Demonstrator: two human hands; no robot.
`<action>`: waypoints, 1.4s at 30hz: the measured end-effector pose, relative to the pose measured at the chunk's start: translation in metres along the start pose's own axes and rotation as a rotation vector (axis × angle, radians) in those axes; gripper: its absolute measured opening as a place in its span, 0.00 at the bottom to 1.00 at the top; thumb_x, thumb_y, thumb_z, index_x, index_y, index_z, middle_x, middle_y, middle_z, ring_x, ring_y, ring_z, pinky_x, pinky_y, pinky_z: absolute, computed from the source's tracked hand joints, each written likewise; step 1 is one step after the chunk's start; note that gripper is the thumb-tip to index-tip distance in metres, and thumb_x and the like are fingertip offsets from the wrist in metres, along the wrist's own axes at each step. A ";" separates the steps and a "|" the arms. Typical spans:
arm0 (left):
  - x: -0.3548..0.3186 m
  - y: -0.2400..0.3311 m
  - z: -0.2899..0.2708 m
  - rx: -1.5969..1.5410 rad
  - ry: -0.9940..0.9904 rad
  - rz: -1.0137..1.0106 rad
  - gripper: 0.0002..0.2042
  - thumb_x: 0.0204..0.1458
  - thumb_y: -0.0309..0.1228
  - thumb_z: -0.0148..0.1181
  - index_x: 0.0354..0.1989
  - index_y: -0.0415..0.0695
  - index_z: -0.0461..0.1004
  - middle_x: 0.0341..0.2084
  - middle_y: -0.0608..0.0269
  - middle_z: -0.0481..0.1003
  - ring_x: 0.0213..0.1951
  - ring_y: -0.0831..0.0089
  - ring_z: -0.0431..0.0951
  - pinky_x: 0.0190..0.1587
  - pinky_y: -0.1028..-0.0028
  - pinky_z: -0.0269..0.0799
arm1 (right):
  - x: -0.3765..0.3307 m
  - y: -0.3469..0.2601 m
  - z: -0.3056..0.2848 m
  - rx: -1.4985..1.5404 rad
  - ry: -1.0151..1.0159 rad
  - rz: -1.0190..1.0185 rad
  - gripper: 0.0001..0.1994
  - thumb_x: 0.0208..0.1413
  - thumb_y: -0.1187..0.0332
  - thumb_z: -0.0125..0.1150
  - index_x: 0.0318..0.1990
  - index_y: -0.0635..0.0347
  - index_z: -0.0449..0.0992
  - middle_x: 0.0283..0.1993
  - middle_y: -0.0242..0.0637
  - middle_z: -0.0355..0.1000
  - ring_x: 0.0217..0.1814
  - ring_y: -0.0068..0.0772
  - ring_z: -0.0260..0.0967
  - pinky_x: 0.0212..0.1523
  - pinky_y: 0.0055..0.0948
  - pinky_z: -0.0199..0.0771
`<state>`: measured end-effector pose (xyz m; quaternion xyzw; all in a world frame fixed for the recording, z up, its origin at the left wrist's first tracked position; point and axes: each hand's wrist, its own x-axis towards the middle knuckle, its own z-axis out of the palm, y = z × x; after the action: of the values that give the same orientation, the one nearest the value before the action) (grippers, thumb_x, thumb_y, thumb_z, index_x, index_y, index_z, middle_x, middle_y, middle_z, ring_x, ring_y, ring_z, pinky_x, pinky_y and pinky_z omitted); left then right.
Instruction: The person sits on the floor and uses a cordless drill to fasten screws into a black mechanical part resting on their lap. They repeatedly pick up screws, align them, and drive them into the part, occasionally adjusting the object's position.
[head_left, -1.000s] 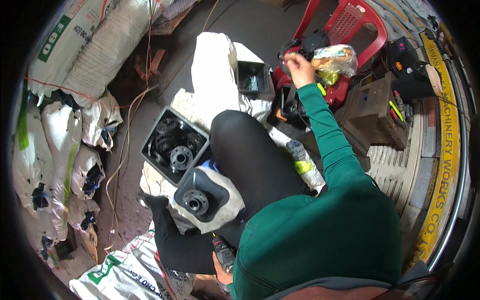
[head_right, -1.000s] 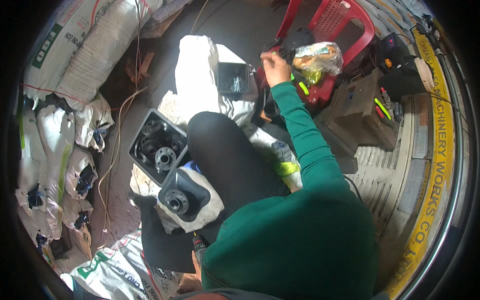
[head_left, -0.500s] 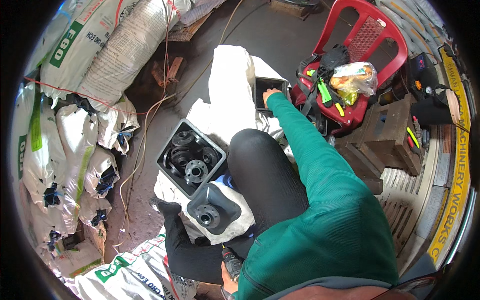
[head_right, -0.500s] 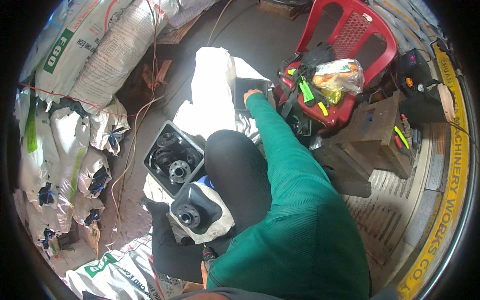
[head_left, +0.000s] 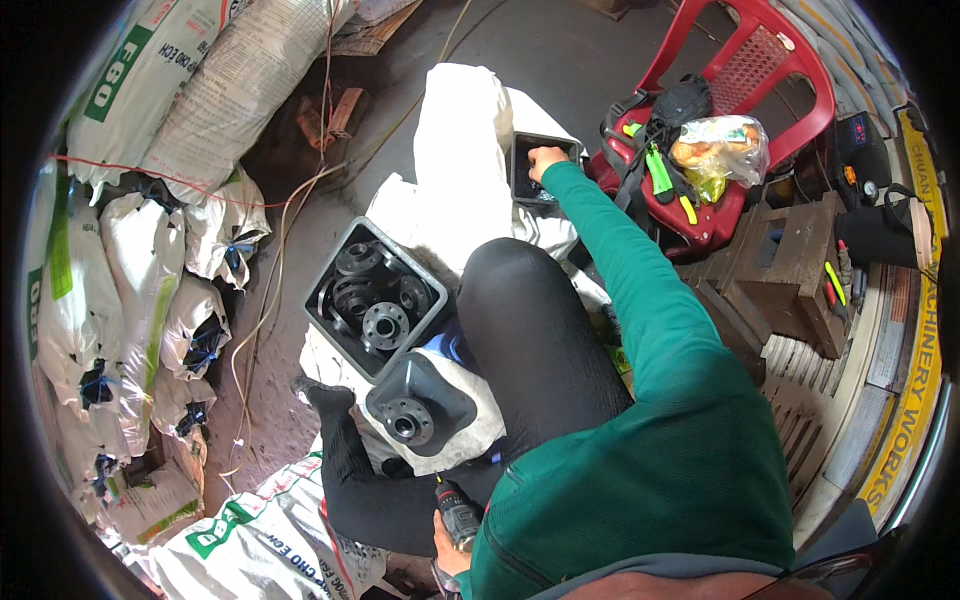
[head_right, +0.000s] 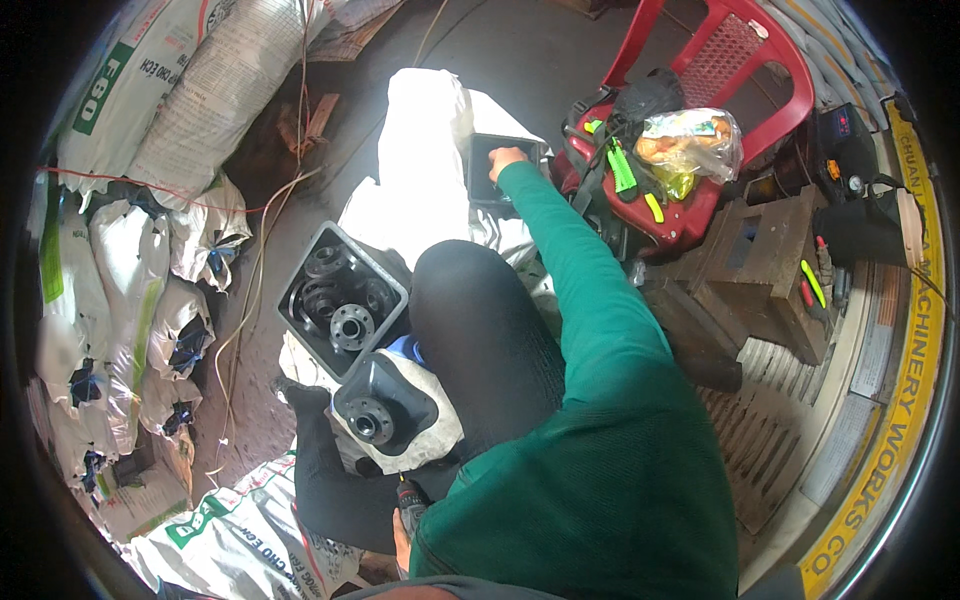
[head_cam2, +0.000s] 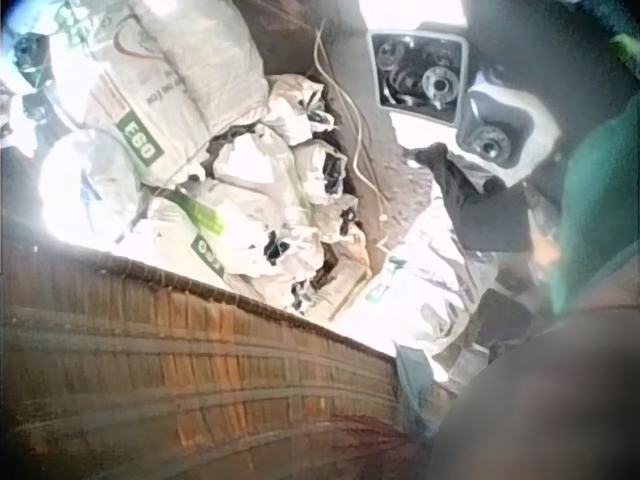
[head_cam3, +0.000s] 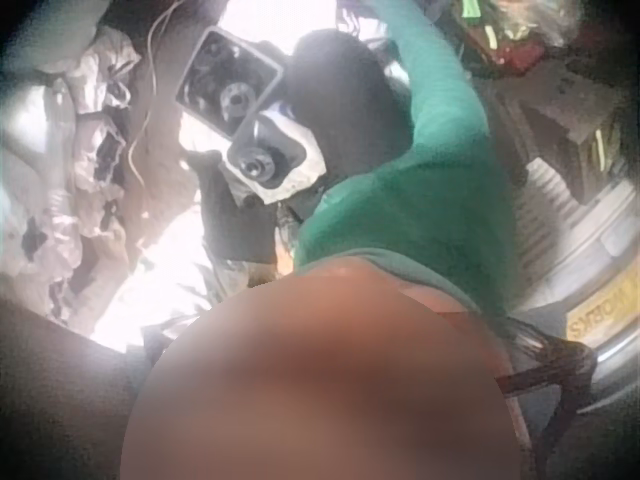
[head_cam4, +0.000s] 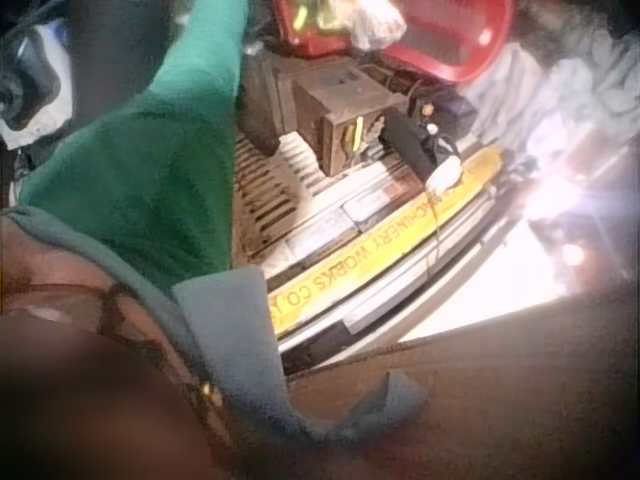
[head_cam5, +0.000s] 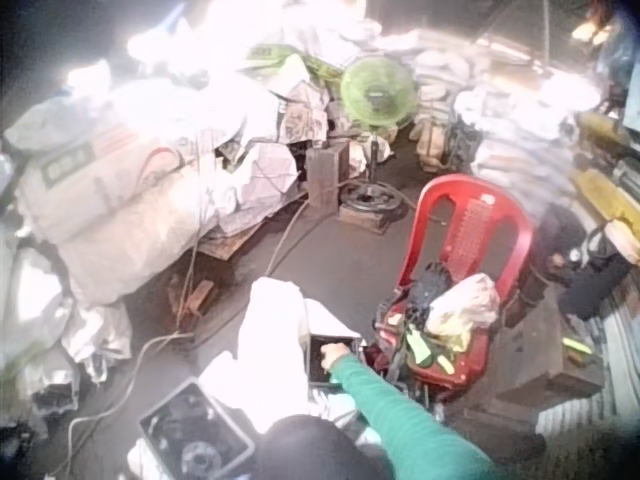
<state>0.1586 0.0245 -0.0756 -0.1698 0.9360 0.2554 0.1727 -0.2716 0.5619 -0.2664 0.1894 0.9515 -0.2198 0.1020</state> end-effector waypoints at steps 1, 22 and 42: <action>0.002 -0.002 -0.001 0.015 -0.036 -0.001 0.47 0.33 0.45 0.73 0.65 0.46 0.59 0.48 0.48 0.73 0.45 0.52 0.76 0.48 0.63 0.71 | 0.001 0.002 -0.002 0.068 0.035 0.027 0.13 0.44 0.69 0.63 0.40 0.58 0.79 0.36 0.46 0.78 0.39 0.43 0.78 0.43 0.38 0.79; -0.009 0.038 -0.022 0.056 -0.174 -0.107 0.44 0.41 0.47 0.67 0.68 0.53 0.53 0.52 0.46 0.69 0.53 0.49 0.71 0.52 0.61 0.67 | -0.017 0.007 -0.001 1.962 -0.006 0.537 0.08 0.62 0.66 0.51 0.40 0.59 0.75 0.29 0.35 0.73 0.28 0.31 0.71 0.35 0.37 0.79; -0.014 0.022 -0.005 0.211 0.025 0.010 0.47 0.29 0.39 0.75 0.64 0.52 0.59 0.39 0.55 0.72 0.37 0.53 0.77 0.37 0.59 0.72 | -0.027 -0.001 -0.008 1.785 -0.027 0.491 0.10 0.60 0.61 0.58 0.41 0.56 0.78 0.33 0.26 0.74 0.25 0.19 0.67 0.22 0.20 0.71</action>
<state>0.1610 0.0435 -0.0566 -0.1493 0.9606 0.1540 0.1768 -0.2486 0.5567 -0.2518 0.3914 0.3613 -0.8459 -0.0270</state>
